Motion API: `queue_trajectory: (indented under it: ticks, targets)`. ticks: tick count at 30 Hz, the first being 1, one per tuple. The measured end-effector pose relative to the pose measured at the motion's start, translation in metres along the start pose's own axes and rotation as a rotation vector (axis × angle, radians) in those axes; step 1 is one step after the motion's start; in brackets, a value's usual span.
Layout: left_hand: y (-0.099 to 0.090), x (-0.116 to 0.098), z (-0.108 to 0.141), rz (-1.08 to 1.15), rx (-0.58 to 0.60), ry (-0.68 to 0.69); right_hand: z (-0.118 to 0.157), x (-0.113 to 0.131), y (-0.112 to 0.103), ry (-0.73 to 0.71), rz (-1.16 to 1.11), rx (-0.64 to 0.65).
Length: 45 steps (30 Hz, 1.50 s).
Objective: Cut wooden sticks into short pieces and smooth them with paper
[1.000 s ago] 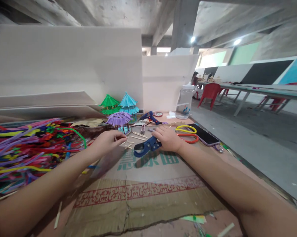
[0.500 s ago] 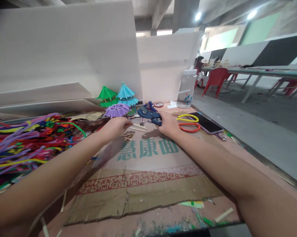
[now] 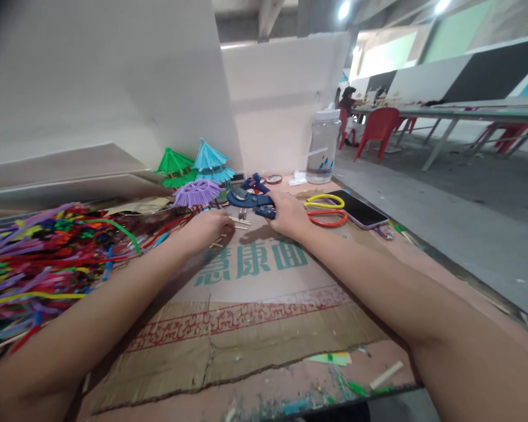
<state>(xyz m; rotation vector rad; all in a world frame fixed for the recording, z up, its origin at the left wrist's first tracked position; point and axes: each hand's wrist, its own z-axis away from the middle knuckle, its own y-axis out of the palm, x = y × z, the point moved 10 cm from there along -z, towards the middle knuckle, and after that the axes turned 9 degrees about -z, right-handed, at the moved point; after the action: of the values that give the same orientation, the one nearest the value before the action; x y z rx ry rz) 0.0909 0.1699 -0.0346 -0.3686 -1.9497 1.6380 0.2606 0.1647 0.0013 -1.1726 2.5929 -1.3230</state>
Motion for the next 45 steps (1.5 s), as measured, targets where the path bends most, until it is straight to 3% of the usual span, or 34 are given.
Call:
queue_trajectory:
  ticks: [6,12,15,19,22,24,31,37,45]
  targets:
    - [-0.007,-0.003,0.005,0.024,-0.046,-0.053,0.001,0.004,0.001,-0.03,-0.008,0.021]
    - [-0.048,0.01,0.035,0.149,-0.188,-0.171,0.0,-0.003,-0.001,0.024,0.002,0.0]
    - [-0.064,0.009,0.057,0.259,-0.179,-0.152,0.0,-0.004,-0.001,0.026,-0.002,0.003]
    - [-0.076,0.006,0.082,0.595,-0.136,-0.146,0.001,0.003,-0.001,-0.022,-0.006,0.019]
    - [-0.09,0.007,0.094,0.942,-0.214,-0.157,0.002,0.008,-0.001,-0.065,-0.003,0.032]
    - [-0.101,0.009,0.099,1.038,-0.285,-0.155,0.003,0.01,-0.001,-0.088,0.003,0.036]
    - [-0.136,0.007,0.116,0.848,-0.531,-0.085,0.005,0.012,0.003,-0.167,0.043,0.05]
    - [-0.124,-0.017,0.114,1.189,-0.326,-0.049,0.012,0.033,0.013,-0.337,0.09,0.162]
    - [-0.127,-0.016,0.113,1.166,-0.354,-0.05,0.016,0.046,0.018,-0.44,0.143,0.213]
